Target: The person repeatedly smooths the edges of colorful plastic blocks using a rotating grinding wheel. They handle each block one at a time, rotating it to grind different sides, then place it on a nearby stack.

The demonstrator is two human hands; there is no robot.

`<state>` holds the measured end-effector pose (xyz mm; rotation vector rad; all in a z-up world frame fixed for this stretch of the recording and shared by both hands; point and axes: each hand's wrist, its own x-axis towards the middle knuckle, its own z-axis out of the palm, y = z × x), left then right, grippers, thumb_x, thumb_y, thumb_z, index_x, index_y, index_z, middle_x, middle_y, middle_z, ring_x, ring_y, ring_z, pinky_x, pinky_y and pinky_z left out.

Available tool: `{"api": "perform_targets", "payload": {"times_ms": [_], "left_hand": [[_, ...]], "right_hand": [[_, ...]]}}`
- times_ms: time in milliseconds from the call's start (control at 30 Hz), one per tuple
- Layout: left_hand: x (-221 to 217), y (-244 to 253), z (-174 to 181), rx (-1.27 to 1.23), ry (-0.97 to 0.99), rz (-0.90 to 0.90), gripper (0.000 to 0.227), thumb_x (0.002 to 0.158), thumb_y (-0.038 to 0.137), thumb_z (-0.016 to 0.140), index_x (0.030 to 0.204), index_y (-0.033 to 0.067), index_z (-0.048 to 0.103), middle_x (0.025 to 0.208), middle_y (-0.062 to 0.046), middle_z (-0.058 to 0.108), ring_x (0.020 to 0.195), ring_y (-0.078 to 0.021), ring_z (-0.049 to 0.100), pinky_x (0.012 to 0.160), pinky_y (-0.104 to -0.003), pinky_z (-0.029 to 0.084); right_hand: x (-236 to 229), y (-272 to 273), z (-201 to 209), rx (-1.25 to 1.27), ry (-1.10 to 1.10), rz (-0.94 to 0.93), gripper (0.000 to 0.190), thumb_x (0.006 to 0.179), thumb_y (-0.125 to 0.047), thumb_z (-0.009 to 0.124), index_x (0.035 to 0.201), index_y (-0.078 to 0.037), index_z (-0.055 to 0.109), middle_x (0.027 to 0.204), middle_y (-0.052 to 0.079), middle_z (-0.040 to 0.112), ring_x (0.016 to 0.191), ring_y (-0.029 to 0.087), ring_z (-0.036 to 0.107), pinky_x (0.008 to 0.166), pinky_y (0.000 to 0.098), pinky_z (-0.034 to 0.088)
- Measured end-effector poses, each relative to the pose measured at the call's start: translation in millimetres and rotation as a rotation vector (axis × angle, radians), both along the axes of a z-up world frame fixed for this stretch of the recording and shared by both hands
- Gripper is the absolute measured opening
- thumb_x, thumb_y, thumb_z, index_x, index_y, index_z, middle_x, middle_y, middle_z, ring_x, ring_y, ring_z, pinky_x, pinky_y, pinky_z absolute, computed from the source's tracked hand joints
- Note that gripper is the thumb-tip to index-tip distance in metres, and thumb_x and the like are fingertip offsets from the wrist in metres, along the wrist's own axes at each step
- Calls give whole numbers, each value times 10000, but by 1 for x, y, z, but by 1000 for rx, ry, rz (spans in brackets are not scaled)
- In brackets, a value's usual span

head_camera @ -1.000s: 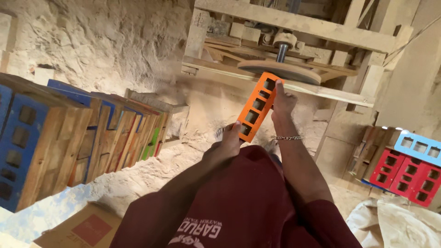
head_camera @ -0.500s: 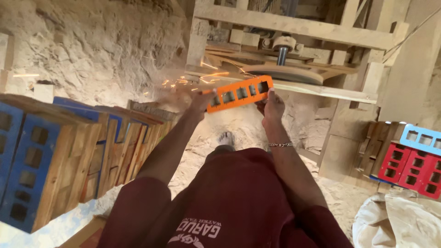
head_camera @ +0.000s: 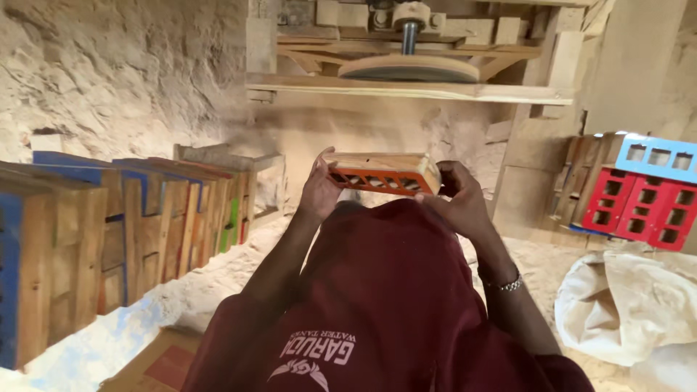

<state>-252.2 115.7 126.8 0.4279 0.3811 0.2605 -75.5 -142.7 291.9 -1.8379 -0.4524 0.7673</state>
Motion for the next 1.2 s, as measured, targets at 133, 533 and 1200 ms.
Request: {"api": "perform_targets", "payload": {"times_ms": [133,533,1200], "left_hand": [[24,-18,7,26,110,7,471,1039,377,601,1391,98,459,1231,-124,645,1175,-298,650,1029,-527,522],[-15,-59,-46,-23,453,101,356,981,322,670,1228,139,491,1215,-103,609,1112,-292,629,894,-533,571],[50,101,23,338,770,-143,504,926,397,702,1328,123,569,1227,0,658,1043,-188,639,778,-431,573]], "right_hand": [[19,-12,7,215,34,-58,525,846,-52,817,1298,27,563,1204,124,684,1107,182,686,953,344,600],[58,87,-131,306,456,-553,536,885,-206,823,1119,-123,348,965,51,612,828,161,659,739,374,611],[46,101,-139,316,638,-442,362,998,-292,755,1127,-4,577,884,79,653,763,180,656,649,334,545]]}}
